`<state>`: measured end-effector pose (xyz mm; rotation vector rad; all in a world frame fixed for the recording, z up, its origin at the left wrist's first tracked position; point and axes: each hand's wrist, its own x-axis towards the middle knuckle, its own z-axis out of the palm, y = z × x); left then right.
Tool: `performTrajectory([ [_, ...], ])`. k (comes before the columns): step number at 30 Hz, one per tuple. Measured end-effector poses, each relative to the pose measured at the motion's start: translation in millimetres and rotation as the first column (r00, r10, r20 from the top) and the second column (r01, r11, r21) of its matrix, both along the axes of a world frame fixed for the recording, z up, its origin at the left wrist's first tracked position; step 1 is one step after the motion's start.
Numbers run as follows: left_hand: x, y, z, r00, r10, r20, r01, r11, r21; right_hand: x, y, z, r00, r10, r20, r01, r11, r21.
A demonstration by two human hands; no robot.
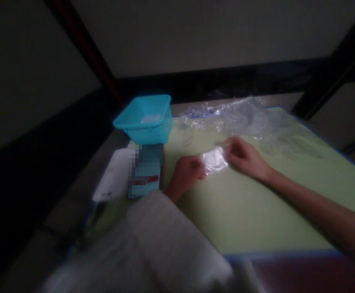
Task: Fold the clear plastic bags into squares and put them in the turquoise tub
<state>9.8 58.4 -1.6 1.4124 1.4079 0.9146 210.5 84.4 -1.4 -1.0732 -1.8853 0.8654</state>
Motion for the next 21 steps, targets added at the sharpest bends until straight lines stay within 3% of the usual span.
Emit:
performTrajectory([
  [4,0.8,3.0,-4.5,0.997,0.062,0.049,-0.061,0.998,-0.018,-1.4,-7.9,1.2,0.978,-0.061,0.199,0.004,0.962,0.272],
  [8,1.2,6.1,-7.5,0.992,0.101,0.082,-0.098,0.994,-0.041,-4.7,-12.5,-1.4,0.909,0.015,0.416,-0.204,0.887,0.415],
  [13,2.6,4.1,-1.4,0.988,0.118,0.100,-0.109,0.990,-0.084,-10.1,-16.3,-6.9,0.765,0.101,0.636,-0.412,0.836,0.362],
  [17,4.1,2.2,1.9,0.987,0.121,0.105,-0.109,0.988,-0.109,-10.8,-18.3,-12.5,0.674,0.100,0.732,-0.441,0.849,0.290],
  [21,2.9,2.8,2.5,0.987,0.130,0.092,-0.119,0.986,-0.116,-9.6,-17.7,-16.3,0.658,0.096,0.747,-0.440,0.854,0.277],
])
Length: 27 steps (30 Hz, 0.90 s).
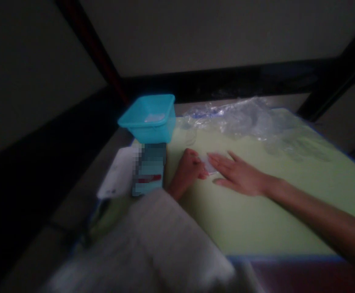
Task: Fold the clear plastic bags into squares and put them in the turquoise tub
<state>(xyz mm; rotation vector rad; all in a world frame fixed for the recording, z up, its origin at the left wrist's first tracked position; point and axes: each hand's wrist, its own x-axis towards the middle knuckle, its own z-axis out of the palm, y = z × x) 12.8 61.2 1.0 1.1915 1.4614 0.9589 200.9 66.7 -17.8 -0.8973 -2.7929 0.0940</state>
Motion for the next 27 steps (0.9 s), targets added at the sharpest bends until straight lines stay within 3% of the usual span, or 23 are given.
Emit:
performTrajectory([
  [4,-7.1,-1.4,3.2,0.999,-0.005,-0.033,0.006,1.000,0.008,-0.7,0.1,1.8,1.000,-0.002,0.004,0.002,1.000,0.002],
  [7,-10.0,-9.7,4.4,0.948,0.044,-0.316,0.041,0.966,0.256,-2.1,-0.9,4.8,1.000,-0.028,-0.015,0.028,0.999,0.037],
  [9,-7.2,-18.7,2.6,0.823,0.088,-0.561,0.219,0.863,0.456,-2.6,-1.0,5.2,0.998,-0.046,-0.037,0.049,0.996,0.068],
  [10,-4.5,-23.6,0.9,0.763,0.061,-0.643,0.341,0.807,0.481,-2.7,-0.7,4.7,0.998,-0.050,-0.042,0.053,0.996,0.077],
  [12,2.0,-32.3,-3.3,0.657,-0.005,-0.754,0.528,0.717,0.455,-2.2,0.5,2.4,0.998,-0.049,-0.038,0.052,0.996,0.077],
  [14,7.0,-38.1,-7.5,0.557,-0.054,-0.828,0.633,0.673,0.382,-1.4,2.0,-0.9,0.999,-0.045,-0.019,0.046,0.997,0.067],
  [20,5.6,-40.5,-12.9,0.377,-0.084,-0.923,0.679,0.703,0.213,-0.9,1.5,-7.1,0.996,-0.093,-0.011,0.093,0.992,0.082],
  [27,4.6,-37.0,-6.3,0.300,-0.100,-0.949,0.648,0.751,0.126,0.3,0.6,-9.4,0.993,-0.118,0.010,0.116,0.988,0.105],
])
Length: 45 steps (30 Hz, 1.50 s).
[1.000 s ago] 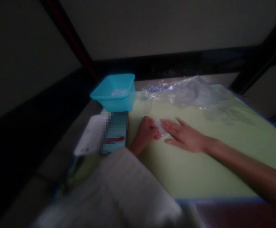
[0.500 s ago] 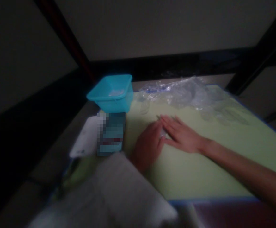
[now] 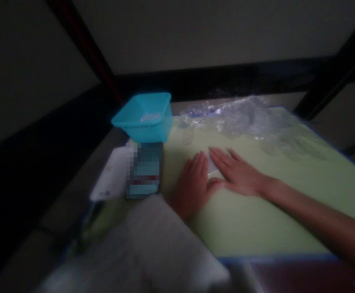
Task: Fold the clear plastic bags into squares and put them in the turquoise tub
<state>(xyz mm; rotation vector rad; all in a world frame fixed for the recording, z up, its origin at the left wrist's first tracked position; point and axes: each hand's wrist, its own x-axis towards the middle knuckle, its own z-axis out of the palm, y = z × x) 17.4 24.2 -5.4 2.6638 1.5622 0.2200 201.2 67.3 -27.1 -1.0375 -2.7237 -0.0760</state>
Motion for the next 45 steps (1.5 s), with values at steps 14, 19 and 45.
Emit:
performTrajectory([
  [14,-1.2,4.0,-1.3,0.997,-0.015,-0.075,0.017,1.000,0.019,0.1,-0.8,1.4,0.999,-0.038,0.012,0.039,0.999,-0.019],
  [19,-1.1,3.8,0.0,0.995,-0.021,-0.093,0.025,0.999,0.037,-0.5,0.7,3.0,0.999,-0.039,0.016,0.040,0.998,-0.053],
  [45,-4.6,5.0,0.0,0.998,-0.051,-0.039,0.051,0.999,-0.006,1.7,0.0,3.6,1.000,-0.023,-0.021,0.022,0.998,-0.051],
])
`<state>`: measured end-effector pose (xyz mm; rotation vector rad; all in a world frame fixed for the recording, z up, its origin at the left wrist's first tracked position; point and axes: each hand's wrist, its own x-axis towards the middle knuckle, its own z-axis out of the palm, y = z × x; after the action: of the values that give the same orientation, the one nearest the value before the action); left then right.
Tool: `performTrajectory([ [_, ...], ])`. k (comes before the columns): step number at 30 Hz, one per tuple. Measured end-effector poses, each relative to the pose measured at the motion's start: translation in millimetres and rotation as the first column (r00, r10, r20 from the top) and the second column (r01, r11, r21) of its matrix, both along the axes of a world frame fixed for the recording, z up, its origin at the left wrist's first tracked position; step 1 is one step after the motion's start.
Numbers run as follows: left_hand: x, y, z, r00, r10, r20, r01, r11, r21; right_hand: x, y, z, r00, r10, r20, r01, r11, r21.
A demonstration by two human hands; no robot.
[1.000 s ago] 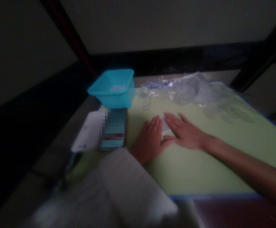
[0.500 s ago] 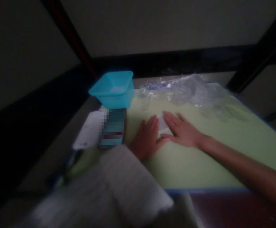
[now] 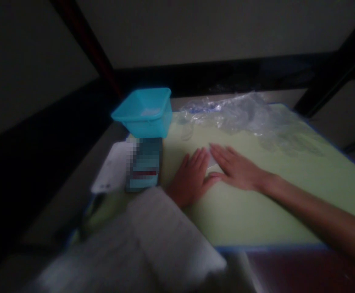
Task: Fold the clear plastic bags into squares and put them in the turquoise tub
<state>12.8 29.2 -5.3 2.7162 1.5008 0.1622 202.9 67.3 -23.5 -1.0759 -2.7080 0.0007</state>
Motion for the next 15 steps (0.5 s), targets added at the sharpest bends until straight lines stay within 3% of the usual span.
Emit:
performTrajectory([
  [10,-1.7,0.0,0.6,0.996,-0.001,0.084,0.004,1.000,-0.031,3.0,-0.1,2.1,0.998,0.014,-0.061,-0.016,0.999,-0.045],
  [15,-8.2,4.4,-3.1,0.970,-0.013,0.243,0.014,1.000,-0.001,21.1,11.1,15.6,0.968,0.116,-0.225,-0.147,0.981,-0.128],
])
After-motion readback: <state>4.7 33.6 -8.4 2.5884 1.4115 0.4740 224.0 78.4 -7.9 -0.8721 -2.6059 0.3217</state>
